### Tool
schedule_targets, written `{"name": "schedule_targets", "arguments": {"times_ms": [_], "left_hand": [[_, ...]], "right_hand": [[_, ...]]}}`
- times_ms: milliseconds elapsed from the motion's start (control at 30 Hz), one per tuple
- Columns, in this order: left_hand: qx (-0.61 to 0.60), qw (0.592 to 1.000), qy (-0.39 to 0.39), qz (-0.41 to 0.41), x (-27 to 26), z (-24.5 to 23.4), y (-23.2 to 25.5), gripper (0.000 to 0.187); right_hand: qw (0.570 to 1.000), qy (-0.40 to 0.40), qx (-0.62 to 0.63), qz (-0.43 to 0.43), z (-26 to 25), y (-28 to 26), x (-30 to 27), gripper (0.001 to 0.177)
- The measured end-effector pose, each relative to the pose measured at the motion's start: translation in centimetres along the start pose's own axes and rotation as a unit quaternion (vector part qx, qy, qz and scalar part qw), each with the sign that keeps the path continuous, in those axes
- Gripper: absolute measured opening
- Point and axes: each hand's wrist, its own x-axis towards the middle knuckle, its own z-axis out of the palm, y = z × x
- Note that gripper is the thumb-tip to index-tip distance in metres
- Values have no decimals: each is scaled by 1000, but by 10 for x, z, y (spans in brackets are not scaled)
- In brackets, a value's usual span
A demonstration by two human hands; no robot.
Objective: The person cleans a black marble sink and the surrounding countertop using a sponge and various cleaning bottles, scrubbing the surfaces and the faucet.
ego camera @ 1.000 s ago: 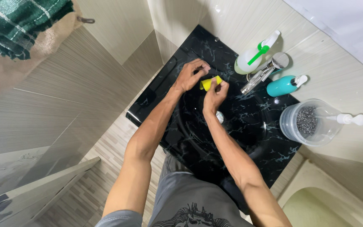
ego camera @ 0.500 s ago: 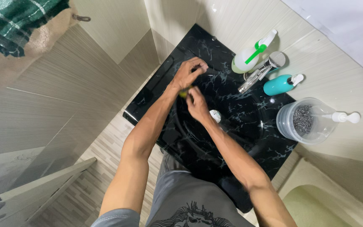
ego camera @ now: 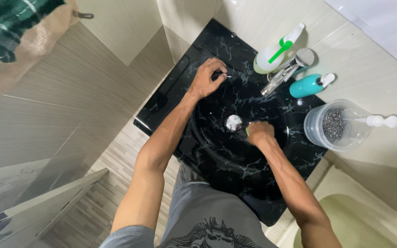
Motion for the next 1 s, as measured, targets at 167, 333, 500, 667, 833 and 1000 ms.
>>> {"name": "schedule_targets", "arguments": {"times_ms": [167,333,500,667,833,1000], "left_hand": [[-1,1000,6,16,-1,3,-7,13],[15,1000,2,17,-1,4,-9,14],[12,1000,-3,-17,-1,4,-1,16],[10,1000,4,-8,1,3,2,17],[13,1000,1,-21,0,3,0,16],[14,1000,2,0,-2,4,-4,16]], "right_hand": [[907,387,159,-54,-3,-13,-8,39],[765,186,616,-26,-31,-56,22,18],[855,223,358,-303,-45,-91,17,16],[856,136,387,-314,-62,-95,-22,32],[766,399,316,-393,-57,-105,-10,40],[794,483,184,-321,-60,-92,22,37]]}}
